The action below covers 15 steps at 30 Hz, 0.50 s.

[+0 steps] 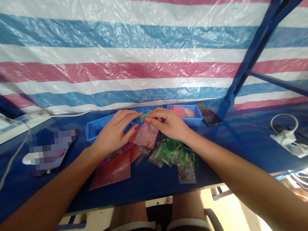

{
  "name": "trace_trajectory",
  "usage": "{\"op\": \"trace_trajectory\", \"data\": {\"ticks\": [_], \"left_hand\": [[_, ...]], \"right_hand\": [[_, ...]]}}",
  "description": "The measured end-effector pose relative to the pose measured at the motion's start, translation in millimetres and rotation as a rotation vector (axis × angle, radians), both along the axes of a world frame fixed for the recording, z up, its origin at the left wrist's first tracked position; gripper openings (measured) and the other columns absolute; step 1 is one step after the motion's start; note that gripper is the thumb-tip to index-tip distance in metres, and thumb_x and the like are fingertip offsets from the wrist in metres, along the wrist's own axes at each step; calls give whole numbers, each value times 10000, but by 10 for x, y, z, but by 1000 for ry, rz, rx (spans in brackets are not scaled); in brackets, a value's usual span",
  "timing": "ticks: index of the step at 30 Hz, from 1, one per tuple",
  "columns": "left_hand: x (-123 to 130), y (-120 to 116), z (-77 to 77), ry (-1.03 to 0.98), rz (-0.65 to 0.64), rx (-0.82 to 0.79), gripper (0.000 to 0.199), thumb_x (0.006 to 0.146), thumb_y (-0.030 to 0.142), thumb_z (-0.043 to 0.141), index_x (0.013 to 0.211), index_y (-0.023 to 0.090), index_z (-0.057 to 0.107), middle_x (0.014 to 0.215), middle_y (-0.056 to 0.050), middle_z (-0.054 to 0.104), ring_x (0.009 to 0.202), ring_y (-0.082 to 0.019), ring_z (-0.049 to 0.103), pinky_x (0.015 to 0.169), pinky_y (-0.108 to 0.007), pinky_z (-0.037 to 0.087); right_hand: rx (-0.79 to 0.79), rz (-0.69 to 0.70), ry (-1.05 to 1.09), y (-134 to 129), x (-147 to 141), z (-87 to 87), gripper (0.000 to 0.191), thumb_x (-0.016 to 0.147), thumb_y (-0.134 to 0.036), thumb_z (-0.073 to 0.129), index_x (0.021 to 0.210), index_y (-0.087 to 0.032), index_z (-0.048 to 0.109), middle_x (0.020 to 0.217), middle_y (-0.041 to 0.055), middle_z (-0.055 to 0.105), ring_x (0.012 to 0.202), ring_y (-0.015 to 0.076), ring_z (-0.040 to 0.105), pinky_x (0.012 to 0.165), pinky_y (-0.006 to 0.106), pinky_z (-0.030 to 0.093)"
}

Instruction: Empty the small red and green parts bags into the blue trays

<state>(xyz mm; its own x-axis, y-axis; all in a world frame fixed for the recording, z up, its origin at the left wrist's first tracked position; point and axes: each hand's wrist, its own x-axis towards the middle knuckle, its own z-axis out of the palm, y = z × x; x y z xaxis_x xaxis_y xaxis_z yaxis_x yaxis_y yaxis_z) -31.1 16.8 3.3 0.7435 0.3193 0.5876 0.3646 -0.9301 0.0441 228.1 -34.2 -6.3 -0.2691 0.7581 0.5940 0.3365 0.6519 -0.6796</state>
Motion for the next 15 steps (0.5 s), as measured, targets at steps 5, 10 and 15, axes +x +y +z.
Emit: {"op": "trace_trajectory", "data": {"ticks": [5,10,15], "left_hand": [[-1,-21,18,23,-69,-6,612,1044,170,602,1632,278,470,1559,-135,570,1447,-312,544,1230,-546,476],[15,-76,32,-7,-140,6,661,1008,332,740,1621,328,494,1595,-127,550,1465,-332,536,1234,-565,467],[21,-141,53,-21,-180,-31,716,958,268,743,1627,322,494,1609,-129,545,1479,-338,531,1250,-575,444]], "right_hand": [[-183,-83,161,28,14,-9,377,980,-578,720,1037,-230,854,882,22,798,764,195,677,735,325,545],[-330,-37,302,65,13,-69,397,904,-612,788,1016,-239,861,972,23,824,819,196,703,762,313,550],[-380,-13,347,42,-20,-76,395,865,-610,822,980,-233,856,947,17,820,808,190,705,731,294,543]]}}
